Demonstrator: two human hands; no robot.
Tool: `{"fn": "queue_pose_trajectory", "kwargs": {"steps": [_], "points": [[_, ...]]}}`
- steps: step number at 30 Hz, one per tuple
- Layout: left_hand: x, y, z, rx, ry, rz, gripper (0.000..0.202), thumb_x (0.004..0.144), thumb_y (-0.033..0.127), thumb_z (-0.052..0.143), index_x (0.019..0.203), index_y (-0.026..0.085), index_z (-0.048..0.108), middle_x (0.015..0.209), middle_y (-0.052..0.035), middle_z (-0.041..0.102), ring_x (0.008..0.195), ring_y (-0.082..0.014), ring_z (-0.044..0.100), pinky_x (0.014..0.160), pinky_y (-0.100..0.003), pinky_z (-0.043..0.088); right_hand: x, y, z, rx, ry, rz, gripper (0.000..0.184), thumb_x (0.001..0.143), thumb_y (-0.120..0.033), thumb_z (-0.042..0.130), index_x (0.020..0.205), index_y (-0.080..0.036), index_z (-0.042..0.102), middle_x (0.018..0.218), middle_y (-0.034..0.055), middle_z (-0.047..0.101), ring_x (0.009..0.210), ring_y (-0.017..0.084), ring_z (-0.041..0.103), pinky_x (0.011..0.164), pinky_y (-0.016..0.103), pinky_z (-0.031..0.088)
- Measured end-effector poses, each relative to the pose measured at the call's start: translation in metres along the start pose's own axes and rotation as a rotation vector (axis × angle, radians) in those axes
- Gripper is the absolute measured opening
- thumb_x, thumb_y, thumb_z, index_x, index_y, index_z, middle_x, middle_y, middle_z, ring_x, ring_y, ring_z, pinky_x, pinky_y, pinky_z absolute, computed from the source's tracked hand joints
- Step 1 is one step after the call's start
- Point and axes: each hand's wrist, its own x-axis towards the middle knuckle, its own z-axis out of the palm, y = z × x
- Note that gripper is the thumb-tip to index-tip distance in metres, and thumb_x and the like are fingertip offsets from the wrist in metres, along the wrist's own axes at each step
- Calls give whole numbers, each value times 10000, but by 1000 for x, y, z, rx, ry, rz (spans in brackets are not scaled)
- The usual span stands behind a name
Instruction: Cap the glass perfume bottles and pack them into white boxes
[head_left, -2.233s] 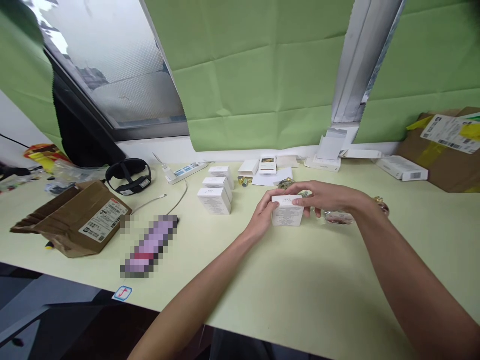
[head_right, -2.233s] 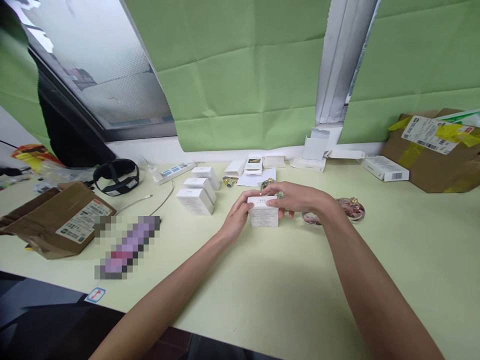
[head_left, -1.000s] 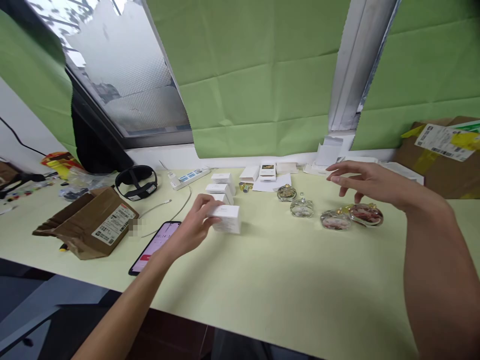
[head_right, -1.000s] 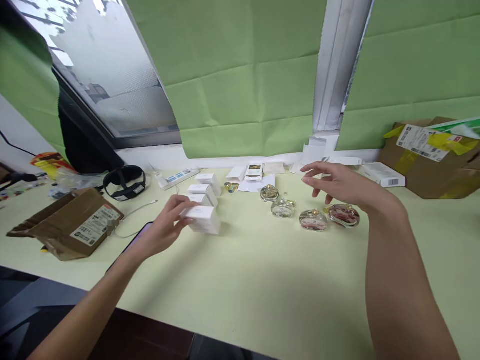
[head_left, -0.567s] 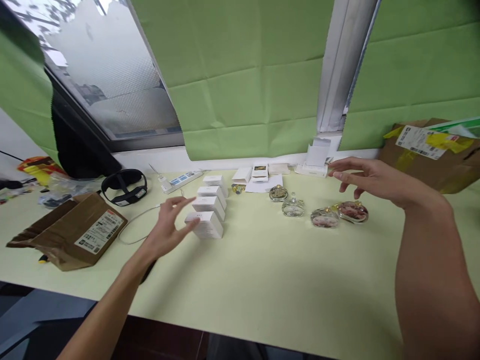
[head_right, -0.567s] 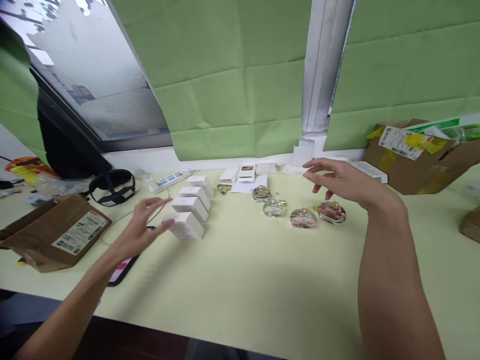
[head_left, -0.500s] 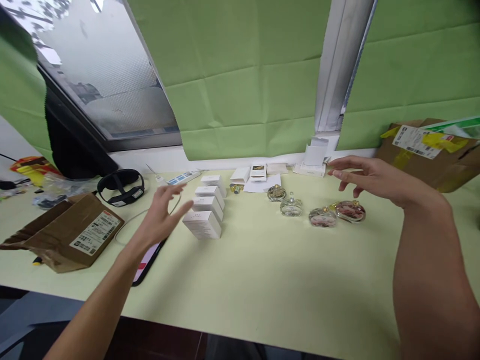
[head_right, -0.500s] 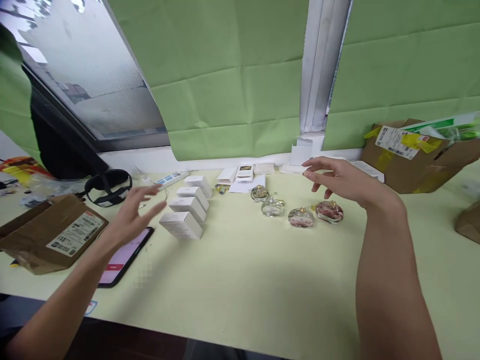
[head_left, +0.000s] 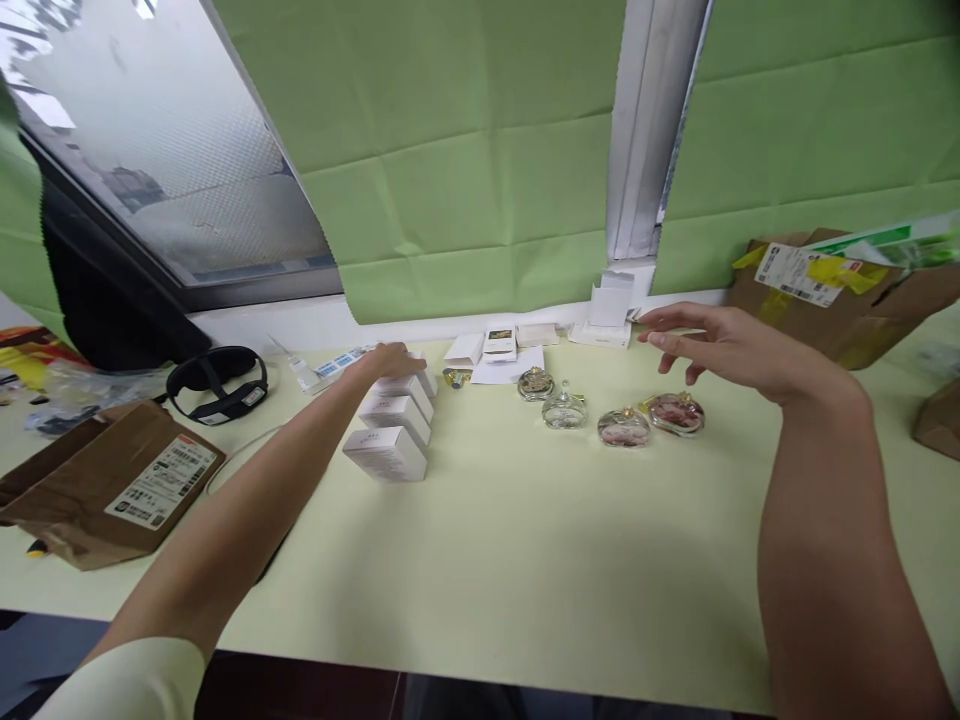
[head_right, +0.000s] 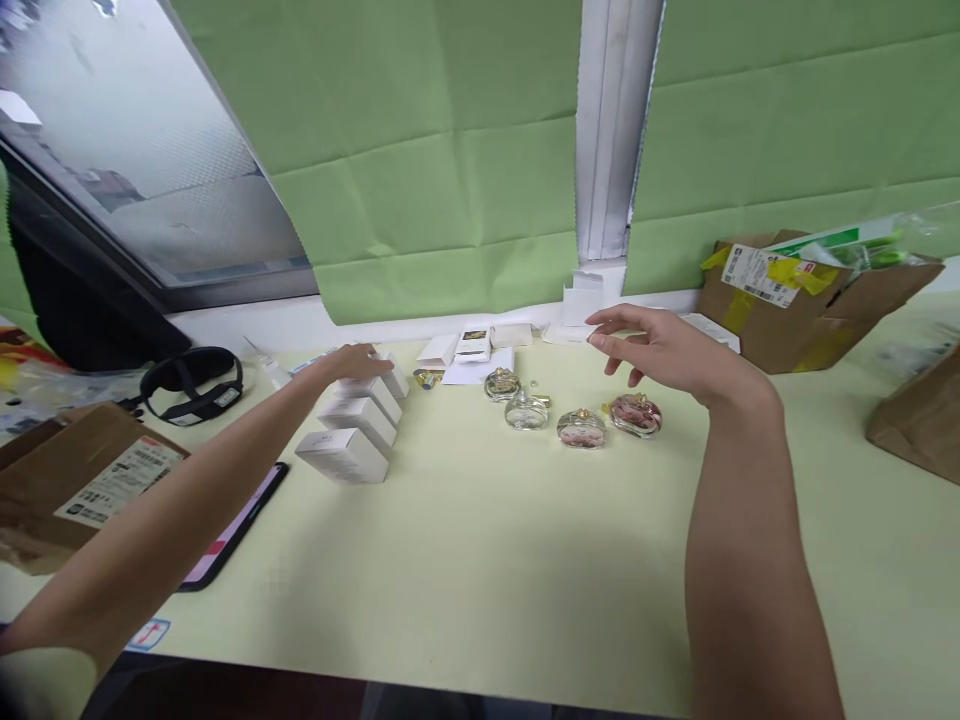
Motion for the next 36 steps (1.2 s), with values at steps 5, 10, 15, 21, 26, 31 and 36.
{"fn": "queue_pose_trajectory", "kwargs": {"steps": [5, 10, 15, 21, 26, 31, 36], "points": [[-5, 5, -10, 4, -19, -65, 784, 708, 642, 562, 1277, 103, 571, 1248, -222, 615, 1090, -385, 606, 825, -411, 480, -1, 5, -4, 23, 28, -8, 489, 815, -603, 603, 1234, -351, 608, 1252, 65, 638, 924, 287, 673, 677, 396, 566], [-25, 22, -35, 8, 124, -3, 727, 702, 634, 574, 1277, 187, 564, 1358, -150, 552, 1167, -339, 572, 889, -372, 472, -1, 15, -8, 48, 118, -24, 461, 803, -621, 603, 1177, -356, 642, 1258, 43, 637, 840, 246, 677, 625, 375, 565], [-42, 66, -71, -24, 207, 128, 720, 703, 668, 559, 1278, 236, 580, 1330, -139, 554, 1088, -336, 610, 885, -397, 479, -1, 20, -9, 69, 202, -36, 425, 795, -611, 616, 1117, -338, 664, 1199, 48, 667, 811, 242, 671, 598, 371, 560], [-45, 158, -79, -162, 130, 423, 677, 758, 673, 474, 1269, 241, 571, 1361, -114, 550, 1144, -315, 574, 873, -365, 468, -1, 18, -9, 55, 207, -40, 397, 807, -610, 609, 1098, -345, 665, 1173, 28, 672, 809, 224, 665, 589, 351, 561], [-41, 237, -40, -228, 55, 420, 768, 743, 705, 480, 1297, 178, 541, 1460, -206, 409, 1136, -374, 574, 846, -425, 478, 0, 18, -9, 53, 210, -52, 402, 816, -606, 603, 1113, -342, 661, 1180, 29, 666, 805, 213, 659, 589, 339, 556], [-33, 272, -5, -224, 34, 387, 701, 733, 675, 541, 1237, 189, 578, 1441, -189, 422, 1139, -348, 575, 875, -404, 479, 1, 19, -8, 81, 207, -35, 406, 811, -598, 613, 1118, -336, 656, 1153, 35, 672, 798, 206, 657, 590, 334, 554], [-15, 282, 2, -213, 68, 335, 657, 757, 666, 526, 1186, 174, 598, 1446, -193, 393, 1144, -334, 578, 914, -403, 472, 3, 20, -7, 110, 188, -44, 406, 820, -582, 615, 1112, -302, 655, 1122, 46, 669, 793, 191, 654, 588, 319, 549]]}}
